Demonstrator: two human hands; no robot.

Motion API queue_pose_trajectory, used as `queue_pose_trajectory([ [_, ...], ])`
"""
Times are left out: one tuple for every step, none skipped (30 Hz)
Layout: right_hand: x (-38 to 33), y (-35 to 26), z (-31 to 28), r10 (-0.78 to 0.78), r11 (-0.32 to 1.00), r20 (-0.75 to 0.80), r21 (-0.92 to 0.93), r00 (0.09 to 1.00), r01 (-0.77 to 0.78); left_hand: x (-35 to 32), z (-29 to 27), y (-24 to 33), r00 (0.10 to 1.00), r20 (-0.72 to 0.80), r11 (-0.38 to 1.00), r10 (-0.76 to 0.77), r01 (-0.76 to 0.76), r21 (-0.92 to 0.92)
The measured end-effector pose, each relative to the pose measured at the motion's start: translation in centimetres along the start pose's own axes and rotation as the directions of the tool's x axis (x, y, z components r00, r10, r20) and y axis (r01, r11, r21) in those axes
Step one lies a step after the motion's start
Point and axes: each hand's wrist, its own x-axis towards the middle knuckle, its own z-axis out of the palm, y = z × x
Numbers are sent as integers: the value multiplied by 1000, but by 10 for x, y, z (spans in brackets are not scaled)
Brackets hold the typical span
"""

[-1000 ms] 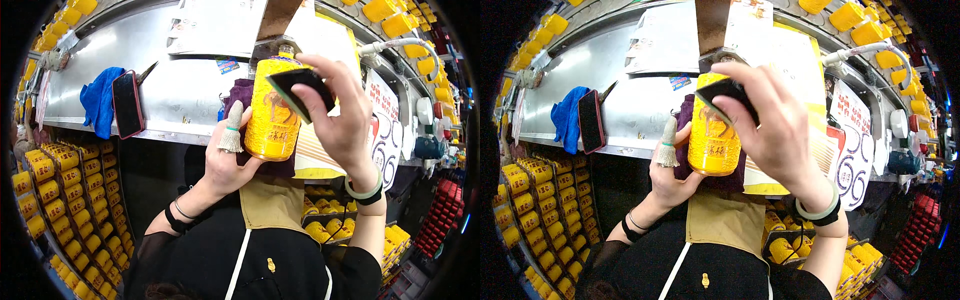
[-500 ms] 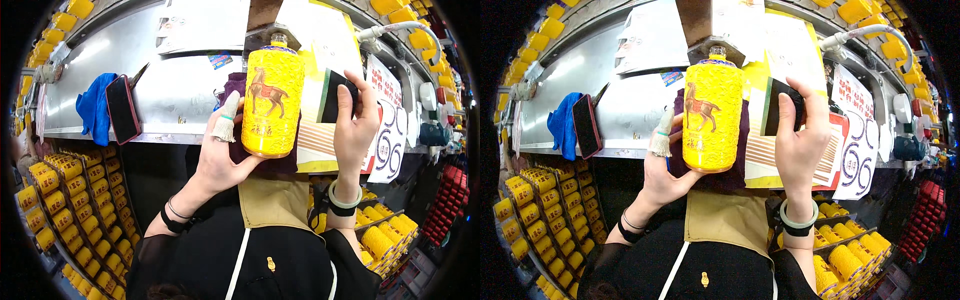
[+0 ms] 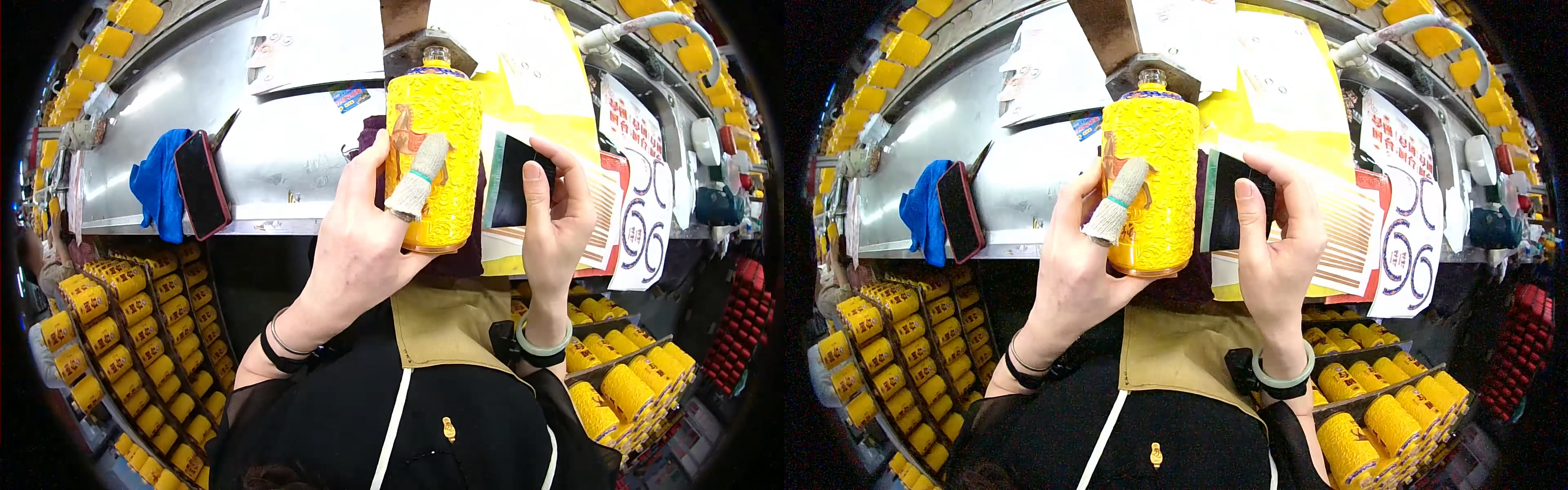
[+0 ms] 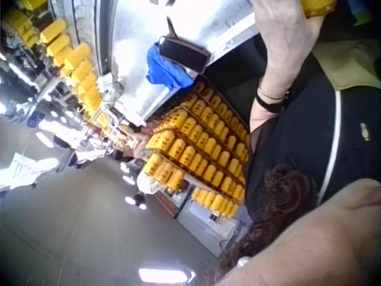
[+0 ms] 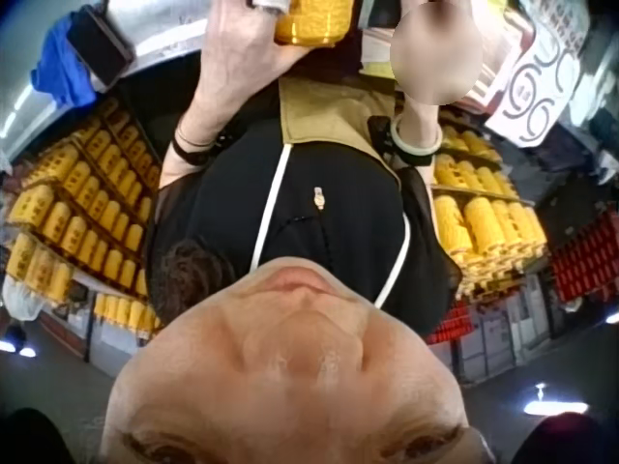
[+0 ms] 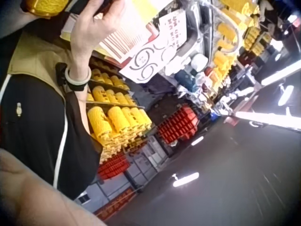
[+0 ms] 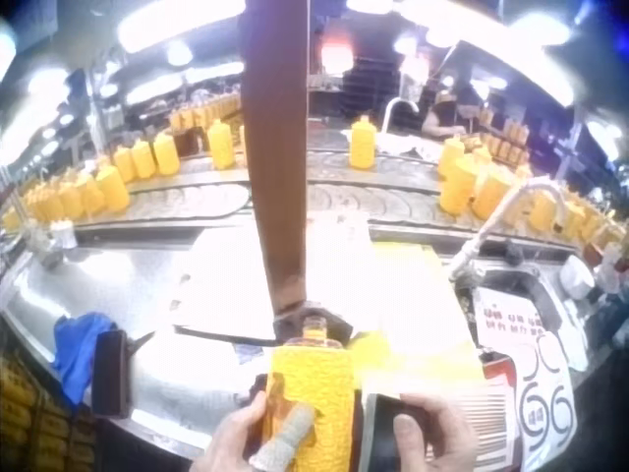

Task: Applying labels and decorative decals to textured yellow bottles at a manufacturing workstation.

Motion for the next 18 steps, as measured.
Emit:
queue_pose_trajectory([
  [0, -1, 2, 13, 998, -7, 62, 1000, -12, 0, 1, 0, 1000, -12, 1000, -5, 5, -11],
  [1, -3, 4, 26, 992, -15, 124, 1000, -24, -1, 2, 0, 1000, -24, 1000, -9, 9, -22],
  [2, -4, 5, 40, 982, -21, 185, 999, -35, -1, 3, 0, 999, -35, 999, -14, 13, -33],
  [3, -4, 5, 63, 978, -1, 201, 998, -62, -1, 3, -2, 999, -38, 1000, 14, -14, -15],
  [7, -5, 3, 89, 973, 62, 209, 994, -100, 0, 3, -1, 999, -47, 999, 1, -3, -42],
  [11, -5, 7, 92, 949, 89, 294, 992, -115, 1, 3, -1, 998, -56, 998, -11, 7, -69],
  [15, -4, 11, 92, 917, 115, 377, 989, -129, 2, 3, -1, 998, -65, 995, -22, 16, -97],
  [18, -7, 12, 144, 899, 189, 385, 971, -208, 1, 5, -2, 997, -82, 996, -10, 3, -84],
  [20, -12, 19, 132, 897, 159, 401, 978, -186, 1, 5, -2, 997, -76, 997, -9, 3, -76],
  [23, -16, 21, 166, 909, 207, 346, 964, -231, 1, 5, -1, 997, -75, 998, -11, 6, -67],
  [24, -19, 24, 202, 917, 254, 289, 946, -274, 1, 5, -1, 997, -74, 998, -14, 9, -57],
  [25, -14, 30, 189, 925, 244, 282, 951, -256, -1, 8, -6, 996, -91, 999, 16, -19, -27],
  [25, -9, 36, 177, 932, 232, 273, 956, -239, -1, 8, -5, 995, -95, 999, 27, -29, -22],
  [24, -9, 40, 181, 896, 234, 362, 955, -259, 0, 8, -5, 994, -100, 999, 37, -39, -18],
  [25, -8, 40, 185, 898, 228, 356, 956, -259, 0, 8, -4, 993, -104, 999, 47, -49, -13],
  [25, -6, 41, 190, 900, 228, 348, 955, -262, 0, 7, -4, 994, -100, 999, 46, -46, -5],
  [25, -4, 43, 195, 902, 227, 340, 954, -266, 0, 7, -4, 995, -93, 999, 34, -36, -19],
  [25, -4, 44, 208, 892, 221, 356, 953, -278, 1, 6, -3, 996, -86, 999, 23, -26, -34],
])
